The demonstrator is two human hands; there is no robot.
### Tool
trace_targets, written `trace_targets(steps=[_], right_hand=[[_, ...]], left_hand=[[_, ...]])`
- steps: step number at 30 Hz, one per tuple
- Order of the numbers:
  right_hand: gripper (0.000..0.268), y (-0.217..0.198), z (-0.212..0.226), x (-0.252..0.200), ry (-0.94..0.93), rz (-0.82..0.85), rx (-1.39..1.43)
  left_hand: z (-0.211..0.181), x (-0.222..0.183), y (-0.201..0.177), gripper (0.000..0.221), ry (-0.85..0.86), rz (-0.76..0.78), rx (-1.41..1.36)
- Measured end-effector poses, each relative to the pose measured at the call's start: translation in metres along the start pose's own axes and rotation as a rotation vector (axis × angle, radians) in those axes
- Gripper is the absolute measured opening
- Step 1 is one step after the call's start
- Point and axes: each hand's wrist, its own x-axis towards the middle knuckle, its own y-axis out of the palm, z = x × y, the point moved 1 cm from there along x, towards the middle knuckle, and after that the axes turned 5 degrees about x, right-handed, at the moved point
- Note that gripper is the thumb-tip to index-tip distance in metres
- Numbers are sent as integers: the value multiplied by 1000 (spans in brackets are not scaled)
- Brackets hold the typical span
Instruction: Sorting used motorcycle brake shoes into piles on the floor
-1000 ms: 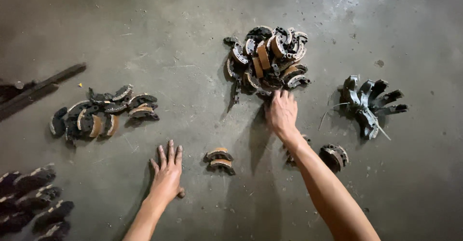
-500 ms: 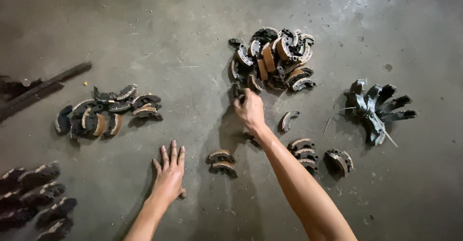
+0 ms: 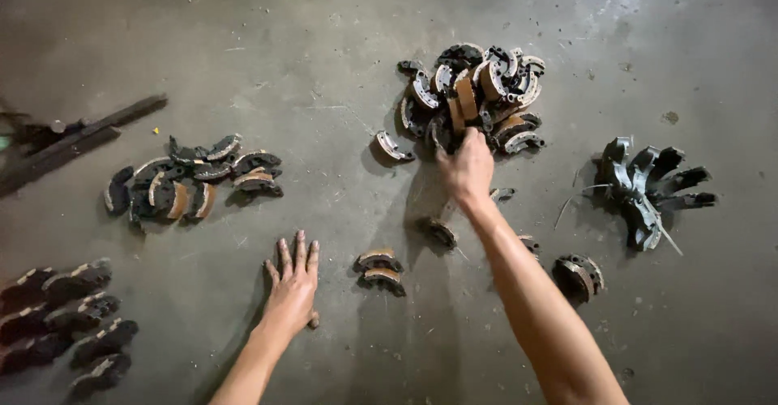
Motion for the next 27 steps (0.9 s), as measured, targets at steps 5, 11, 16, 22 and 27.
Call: trace_targets(steps=[5,11,16,22,27], right_hand=[[40,-7,-25,-6,-64,109,-74],[44,-32,-37,-51,111,86,-145],[42,-44,3,-94,-110,273,-162],[38,2,-34,-137,-257,523,-210],[32,-66,-10,-134,205,346,391]], left_hand=[[-4,-6,-14,149,9,-61,-28],[-12,-13,-39,150,-59,91,-21],[-12,-11,-36,150,-58,68,-49],[-13,6,-21,116,-63,45,200],[-53,89,-145,53,190,-430,243]])
